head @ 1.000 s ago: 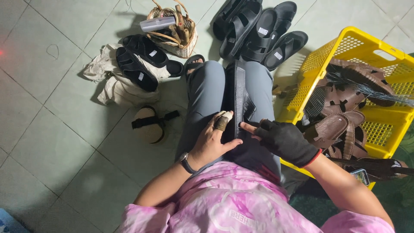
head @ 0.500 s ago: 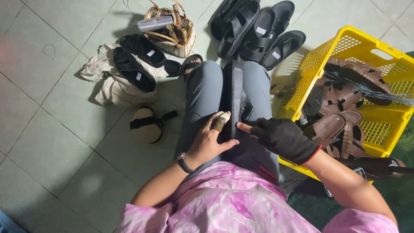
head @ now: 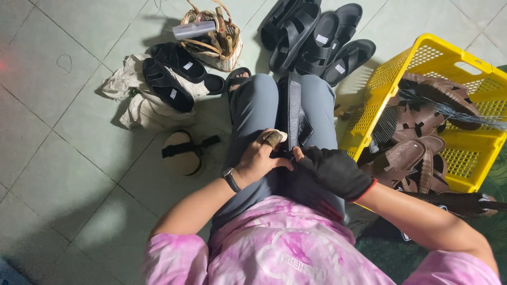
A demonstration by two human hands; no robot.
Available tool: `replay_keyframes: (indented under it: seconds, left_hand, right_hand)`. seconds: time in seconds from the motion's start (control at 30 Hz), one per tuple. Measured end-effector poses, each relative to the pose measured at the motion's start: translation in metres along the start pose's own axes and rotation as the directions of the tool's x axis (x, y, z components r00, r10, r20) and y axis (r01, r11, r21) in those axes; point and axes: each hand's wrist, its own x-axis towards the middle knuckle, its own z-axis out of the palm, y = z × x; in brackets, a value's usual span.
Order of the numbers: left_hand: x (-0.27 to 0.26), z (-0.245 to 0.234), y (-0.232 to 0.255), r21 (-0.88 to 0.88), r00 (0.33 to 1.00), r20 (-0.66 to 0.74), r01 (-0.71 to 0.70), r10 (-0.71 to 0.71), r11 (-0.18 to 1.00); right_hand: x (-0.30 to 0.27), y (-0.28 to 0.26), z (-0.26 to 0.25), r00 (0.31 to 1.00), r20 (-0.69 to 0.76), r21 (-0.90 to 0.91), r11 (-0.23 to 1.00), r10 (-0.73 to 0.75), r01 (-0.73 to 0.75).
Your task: Hand-sewing a strap onto a black sandal using a needle and thread while sitting on the floor.
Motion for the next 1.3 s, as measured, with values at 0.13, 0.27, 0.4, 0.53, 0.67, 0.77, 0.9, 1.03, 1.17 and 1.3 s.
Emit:
replay_keyframes:
  seconds: [0.13, 0.27, 0.4, 0.53, 0.67, 0.77, 0.9, 1.03, 1.17, 1.3]
  left_hand:
    - [-0.002, -0.008, 0.017, 0.025, 1.000, 0.017, 0.008, -0.009, 1.000]
    - [-0.012, -0.008, 0.041, 0.049, 0.994, 0.092, 0.048, -0.052, 0.998]
    - [-0.061, 0.012, 0.026, 0.099, 0.996, 0.035, 0.082, -0.086, 0.992]
    - [-0.058, 0.001, 0.037, 0.066, 0.991, 0.048, 0.122, -0.125, 0.990]
    - [-0.049, -0.016, 0.047, -0.190, 0.966, 0.185, 0.218, -0.183, 0.957]
    - [-0.050, -0.028, 0.055, -0.421, 0.929, 0.272, 0.349, -0.250, 0.837]
    - [-0.053, -0.034, 0.063, -0.759, 0.853, 0.383, 0.510, -0.355, 0.406]
    - [-0.039, -0.035, 0.063, -0.706, 0.766, 0.440, 0.618, -0.469, 0.346]
    - [-0.058, -0.006, 0.027, -0.481, 0.863, 0.163, 0.493, -0.479, 0.725]
    - [-0.061, 0.007, 0.028, -0.368, 0.876, 0.186, 0.481, -0.444, 0.796]
  right_hand:
    - [-0.012, 0.010, 0.036, 0.999, -0.033, 0.069, 0.998, -0.011, 0.014]
    - [-0.026, 0.024, 0.048, 0.993, -0.118, 0.341, 0.939, -0.004, 0.044]
    - [-0.035, 0.022, 0.051, 0.981, -0.148, 0.510, 0.860, 0.123, -0.031]
    - [-0.032, 0.014, 0.045, 0.983, -0.150, 0.428, 0.903, 0.108, -0.034]
    - [-0.026, -0.003, 0.019, 0.996, -0.074, 0.350, 0.937, 0.044, -0.015]
    - [-0.022, -0.021, 0.002, 1.000, -0.007, 0.252, 0.968, -0.002, 0.003]
    - [-0.018, -0.029, -0.005, 1.000, 0.011, 0.213, 0.977, 0.008, -0.010]
    - [-0.020, -0.034, 0.000, 0.997, -0.012, 0.143, 0.987, 0.082, -0.080]
    - [-0.019, -0.031, 0.004, 0.984, -0.143, 0.174, 0.981, 0.107, -0.081]
    - [-0.028, -0.021, 0.023, 0.969, -0.241, 0.168, 0.986, 0.053, -0.012]
